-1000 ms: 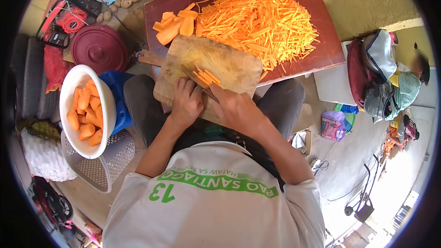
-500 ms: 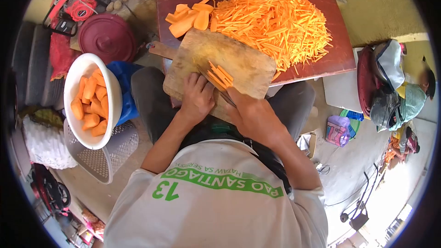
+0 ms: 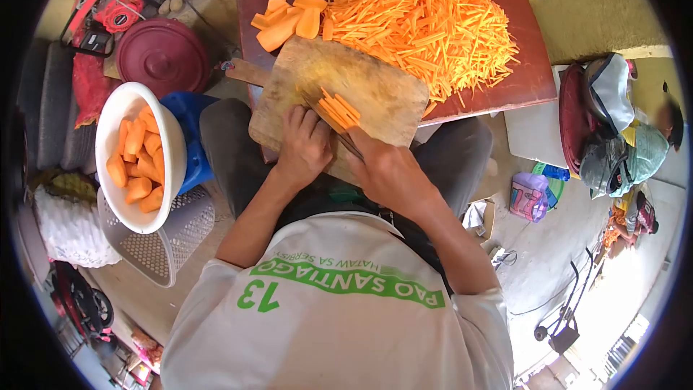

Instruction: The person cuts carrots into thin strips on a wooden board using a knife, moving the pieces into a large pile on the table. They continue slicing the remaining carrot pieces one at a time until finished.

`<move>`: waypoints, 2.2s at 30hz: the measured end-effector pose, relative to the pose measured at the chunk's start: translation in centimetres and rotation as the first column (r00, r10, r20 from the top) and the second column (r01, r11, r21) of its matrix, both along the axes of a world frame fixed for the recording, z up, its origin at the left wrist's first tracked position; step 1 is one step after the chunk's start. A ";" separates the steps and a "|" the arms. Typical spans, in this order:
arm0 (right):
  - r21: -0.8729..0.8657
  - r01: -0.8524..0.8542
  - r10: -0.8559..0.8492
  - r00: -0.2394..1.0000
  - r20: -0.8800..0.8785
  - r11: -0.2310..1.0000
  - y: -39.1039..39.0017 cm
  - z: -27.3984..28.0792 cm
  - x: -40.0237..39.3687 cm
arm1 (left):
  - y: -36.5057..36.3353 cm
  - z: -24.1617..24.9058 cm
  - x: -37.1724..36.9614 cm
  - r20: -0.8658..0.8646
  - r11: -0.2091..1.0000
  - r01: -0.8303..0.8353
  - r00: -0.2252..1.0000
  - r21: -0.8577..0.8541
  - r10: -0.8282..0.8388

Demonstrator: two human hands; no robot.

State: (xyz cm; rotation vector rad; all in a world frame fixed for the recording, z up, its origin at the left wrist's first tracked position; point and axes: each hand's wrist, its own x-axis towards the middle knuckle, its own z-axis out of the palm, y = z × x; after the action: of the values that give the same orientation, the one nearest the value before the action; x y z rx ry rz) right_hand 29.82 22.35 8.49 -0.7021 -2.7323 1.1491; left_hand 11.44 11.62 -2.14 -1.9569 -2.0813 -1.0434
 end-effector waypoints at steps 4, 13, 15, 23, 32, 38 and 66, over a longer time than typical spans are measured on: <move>0.016 -0.016 0.017 0.999 -0.043 1.000 0.5 -0.7 -0.8 | -0.2 0.5 0.0 -0.008 1.000 0.010 1.000 -0.009 -0.010; -0.018 -0.007 0.007 1.000 -0.027 1.000 1.0 -0.6 -0.7 | 0.0 0.5 -0.1 -0.014 1.000 0.002 1.000 -0.031 -0.002; -0.022 0.004 -0.005 0.998 -0.057 1.000 0.6 0.3 -0.1 | -0.1 0.3 -0.2 -0.011 1.000 0.006 1.000 -0.030 -0.006; -0.041 0.002 -0.004 0.999 -0.034 0.999 0.7 0.0 0.3 | -0.2 0.3 -0.2 0.023 0.999 0.010 1.000 -0.031 -0.010; -0.037 0.016 -0.017 0.999 -0.037 0.999 0.4 -0.4 0.4 | -0.1 0.7 -0.1 0.030 1.000 0.007 1.000 -0.019 -0.007; -0.056 0.050 -0.056 0.992 -0.116 0.997 0.9 -0.1 0.5 | 0.3 0.6 0.0 0.094 0.989 -0.069 0.994 0.129 0.057; 0.330 0.167 -0.119 0.980 -0.159 0.929 10.0 -4.5 3.4 | -2.3 18.4 -0.4 0.497 0.842 0.049 0.789 0.537 -0.362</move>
State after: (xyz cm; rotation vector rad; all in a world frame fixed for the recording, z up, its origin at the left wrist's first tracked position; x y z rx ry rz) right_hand 33.25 32.36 3.95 -0.7275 -2.6153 0.6395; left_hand 11.07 9.37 16.26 -1.7521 -1.5328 -2.2161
